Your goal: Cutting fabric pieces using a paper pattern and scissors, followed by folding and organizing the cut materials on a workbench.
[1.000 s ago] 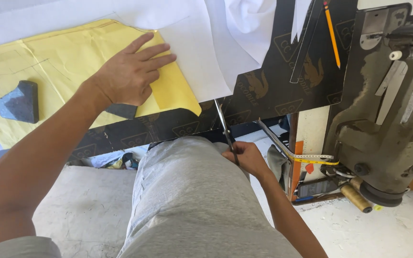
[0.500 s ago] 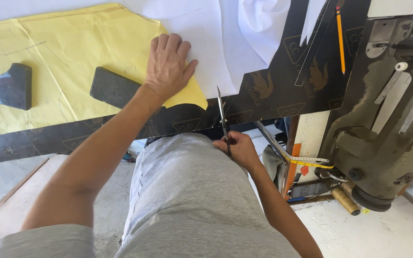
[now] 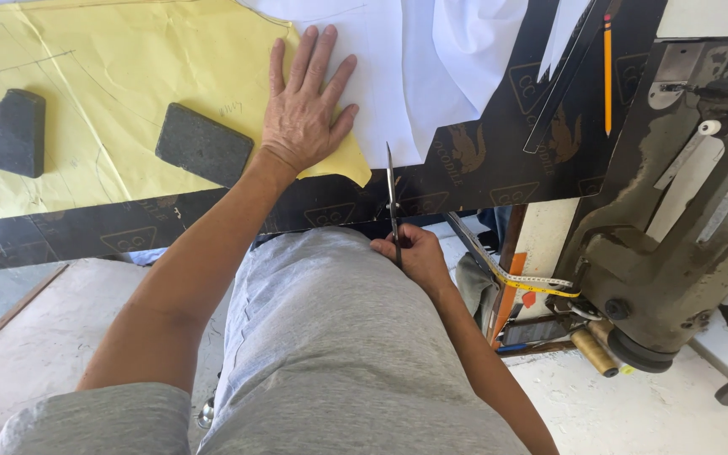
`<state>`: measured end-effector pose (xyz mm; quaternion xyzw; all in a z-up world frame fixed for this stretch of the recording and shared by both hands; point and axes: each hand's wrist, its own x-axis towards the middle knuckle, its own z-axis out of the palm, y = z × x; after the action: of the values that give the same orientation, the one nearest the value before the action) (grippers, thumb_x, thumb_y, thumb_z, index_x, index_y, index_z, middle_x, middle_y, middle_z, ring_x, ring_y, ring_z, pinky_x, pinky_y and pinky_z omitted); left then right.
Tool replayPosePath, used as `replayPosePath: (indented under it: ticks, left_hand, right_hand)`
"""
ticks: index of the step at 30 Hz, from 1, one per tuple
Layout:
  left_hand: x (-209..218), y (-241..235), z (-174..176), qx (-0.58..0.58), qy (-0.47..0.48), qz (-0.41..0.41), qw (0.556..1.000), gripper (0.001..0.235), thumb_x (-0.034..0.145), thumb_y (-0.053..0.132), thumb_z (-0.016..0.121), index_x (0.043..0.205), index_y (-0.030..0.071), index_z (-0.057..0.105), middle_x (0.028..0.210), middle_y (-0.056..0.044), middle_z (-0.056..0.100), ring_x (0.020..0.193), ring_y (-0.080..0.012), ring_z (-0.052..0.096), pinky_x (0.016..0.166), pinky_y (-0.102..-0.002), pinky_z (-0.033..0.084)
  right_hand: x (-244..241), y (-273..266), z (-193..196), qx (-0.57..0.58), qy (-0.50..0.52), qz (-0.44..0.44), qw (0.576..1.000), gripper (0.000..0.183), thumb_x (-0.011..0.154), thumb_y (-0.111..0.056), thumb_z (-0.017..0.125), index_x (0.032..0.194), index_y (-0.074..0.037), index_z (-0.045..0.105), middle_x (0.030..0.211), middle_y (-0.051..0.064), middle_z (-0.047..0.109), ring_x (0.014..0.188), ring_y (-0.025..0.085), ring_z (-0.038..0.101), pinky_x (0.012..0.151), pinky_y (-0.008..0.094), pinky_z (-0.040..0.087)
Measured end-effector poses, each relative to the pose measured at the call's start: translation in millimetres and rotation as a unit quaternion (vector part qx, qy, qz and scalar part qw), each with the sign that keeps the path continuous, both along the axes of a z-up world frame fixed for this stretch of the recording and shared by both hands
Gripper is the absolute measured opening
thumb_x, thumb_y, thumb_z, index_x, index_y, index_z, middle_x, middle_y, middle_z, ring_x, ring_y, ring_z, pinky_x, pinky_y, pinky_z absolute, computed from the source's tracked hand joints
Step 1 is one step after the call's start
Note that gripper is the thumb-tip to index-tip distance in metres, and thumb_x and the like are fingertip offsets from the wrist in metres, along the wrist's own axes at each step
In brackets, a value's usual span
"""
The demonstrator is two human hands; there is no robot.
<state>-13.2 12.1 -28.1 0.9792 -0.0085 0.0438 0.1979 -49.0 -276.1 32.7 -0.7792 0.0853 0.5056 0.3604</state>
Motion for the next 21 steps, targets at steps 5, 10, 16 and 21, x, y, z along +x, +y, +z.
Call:
replayPosePath:
  ticks: [5,10,16,21]
  left_hand:
    - [0,1,-1,-0.002,0.001,0.000,1.000,0.055,0.112,0.038,0.061,0.155,0.003,0.058,0.165,-0.026,0.026,0.153,-0.0462,0.022,0.119,-0.072,0.015]
    - [-1,1,-3,-0.007,0.000,0.000,1.000,0.055,0.113,0.037,0.061,0.156,0.003,0.058,0.166,-0.026,0.025,0.153,-0.0458,0.020,0.120,-0.072,0.013]
    - [-1,2,-2,-0.010,-0.018,0.000,1.000,0.053,0.112,0.036,0.064,0.153,0.002,0.060,0.164,-0.027,0.029,0.151,-0.0470,0.026,0.119,-0.072,0.016]
    - [-1,2,-2,-0.011,-0.022,-0.002,1.000,0.052,0.112,0.035,0.066,0.152,0.002,0.060,0.164,-0.027,0.028,0.152,-0.0465,0.025,0.119,-0.072,0.016]
  right_hand:
    - [-6,-10,-13,0.011,-0.020,0.023,0.999,0.037,0.078,-0.038,0.089,0.068,-0.014,0.063,0.062,-0.005,0.053,0.061,0.007,0.043,0.057,0.027,0.037]
    - [-9,-13,-17,0.035,-0.034,0.024,0.999,0.034,0.080,-0.035,0.088,0.069,-0.015,0.064,0.061,-0.006,0.050,0.060,0.007,0.042,0.056,0.026,0.036]
    - [-9,-13,-17,0.039,-0.029,0.015,0.999,0.034,0.081,-0.034,0.088,0.068,-0.015,0.063,0.061,-0.006,0.051,0.060,0.007,0.043,0.056,0.025,0.038]
    - [-9,-14,-18,0.037,-0.030,0.009,0.999,0.035,0.083,-0.032,0.087,0.067,-0.014,0.061,0.062,-0.005,0.052,0.061,0.007,0.045,0.057,0.026,0.039]
